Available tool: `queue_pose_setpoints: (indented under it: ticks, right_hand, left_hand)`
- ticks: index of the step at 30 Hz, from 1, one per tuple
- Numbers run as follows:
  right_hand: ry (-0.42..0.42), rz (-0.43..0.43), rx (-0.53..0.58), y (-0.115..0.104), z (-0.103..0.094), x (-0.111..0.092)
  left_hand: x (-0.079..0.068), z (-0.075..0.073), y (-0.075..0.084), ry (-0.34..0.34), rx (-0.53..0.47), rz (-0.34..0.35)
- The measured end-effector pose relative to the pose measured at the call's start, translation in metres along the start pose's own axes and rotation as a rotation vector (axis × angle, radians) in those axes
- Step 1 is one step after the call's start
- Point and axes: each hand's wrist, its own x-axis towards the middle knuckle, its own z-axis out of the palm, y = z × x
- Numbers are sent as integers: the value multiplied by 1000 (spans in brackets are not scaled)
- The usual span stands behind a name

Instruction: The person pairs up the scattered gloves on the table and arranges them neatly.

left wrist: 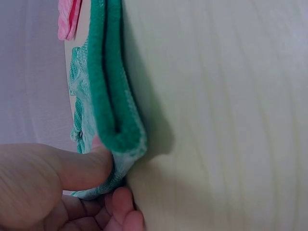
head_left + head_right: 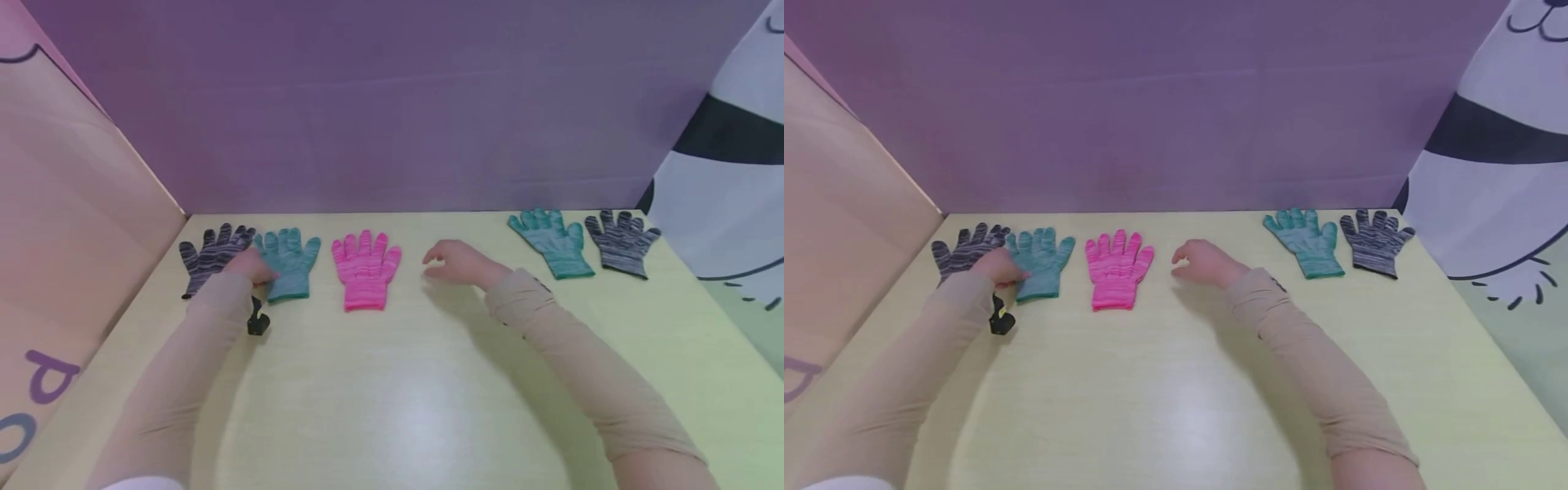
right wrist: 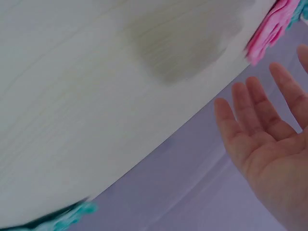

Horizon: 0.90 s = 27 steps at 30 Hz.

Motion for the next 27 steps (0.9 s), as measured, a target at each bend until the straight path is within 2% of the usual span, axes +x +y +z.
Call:
queue_pose_setpoints:
  ticks: [3,4,7,11,13,16,20,23,27]
  right_hand:
    - [2,21,-17,23,-9,-18]
    - [-2,35,-13,29,-11,-24]
    - [-13,73,-7,48,-18,-40]
    - [-40,130,-8,67,-23,-58]
    - [-57,136,-13,73,-24,-64]
    - [-84,119,-27,76,-24,-70]
    - [-100,49,-106,77,-23,-75]
    - [-81,-7,-150,77,-22,-76]
    - [-61,-20,-153,75,-20,-77]
  left_hand:
    - [3,1,-1,16,12,-16]
    - [3,2,-1,25,47,-16]
    - [4,2,-3,27,78,-1]
    - [2,1,-3,13,44,16]
    - [1,0,-3,25,69,9]
    - [-2,0,-2,41,95,-8]
    - [-3,1,2,56,91,-17]
    - [-2,0,2,57,105,-3]
    - [-3,0,-4,49,138,34]
